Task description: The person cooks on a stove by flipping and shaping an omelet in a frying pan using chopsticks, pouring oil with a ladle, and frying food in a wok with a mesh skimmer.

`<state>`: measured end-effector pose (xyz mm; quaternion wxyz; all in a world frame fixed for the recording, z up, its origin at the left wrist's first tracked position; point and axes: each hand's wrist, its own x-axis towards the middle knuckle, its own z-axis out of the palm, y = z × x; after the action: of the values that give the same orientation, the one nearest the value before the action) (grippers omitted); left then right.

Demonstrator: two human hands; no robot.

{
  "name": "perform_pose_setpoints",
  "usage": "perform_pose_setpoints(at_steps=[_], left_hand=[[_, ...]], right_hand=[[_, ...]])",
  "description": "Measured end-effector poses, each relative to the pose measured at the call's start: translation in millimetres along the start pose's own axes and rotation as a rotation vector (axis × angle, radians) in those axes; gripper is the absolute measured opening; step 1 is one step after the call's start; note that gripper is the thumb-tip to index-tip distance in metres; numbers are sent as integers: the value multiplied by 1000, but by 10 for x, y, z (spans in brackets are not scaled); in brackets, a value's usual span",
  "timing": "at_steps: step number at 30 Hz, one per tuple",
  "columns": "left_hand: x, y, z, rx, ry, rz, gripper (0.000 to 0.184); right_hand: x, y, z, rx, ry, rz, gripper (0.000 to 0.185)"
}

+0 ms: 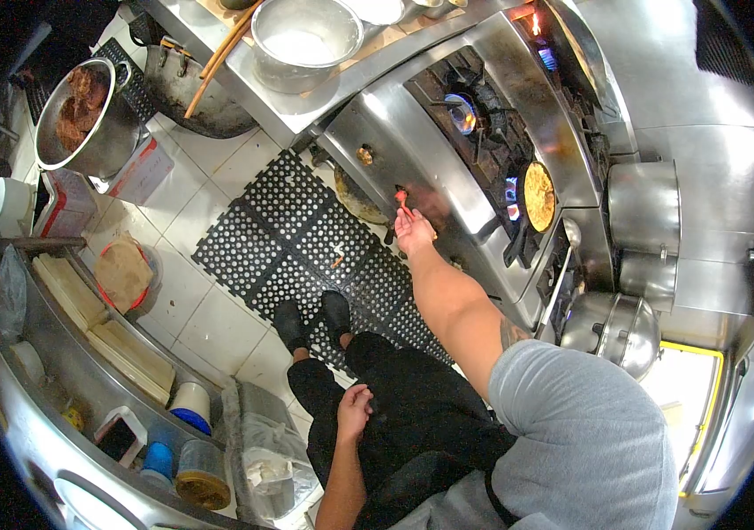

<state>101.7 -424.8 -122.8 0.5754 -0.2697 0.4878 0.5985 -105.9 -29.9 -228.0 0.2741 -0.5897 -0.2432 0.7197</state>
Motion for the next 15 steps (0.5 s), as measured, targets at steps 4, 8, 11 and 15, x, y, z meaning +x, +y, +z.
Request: perform_pose_setpoints(at_steps=[4,8,11,15], left_hand=[[7,-13,-3,-22,-2,-4,30],[12,-26,-6,-32,-2,-5,30],[14,-20,0,-24,5,-2,30],[8,4,24,-20,7,4,30]], right_hand=[[-3,-3,7,4,4,6,31],[-33,-19,25,10,32,16,28],[-48,-25,42,32,38,30,30],[-142,-43,80,61,77,43,32]])
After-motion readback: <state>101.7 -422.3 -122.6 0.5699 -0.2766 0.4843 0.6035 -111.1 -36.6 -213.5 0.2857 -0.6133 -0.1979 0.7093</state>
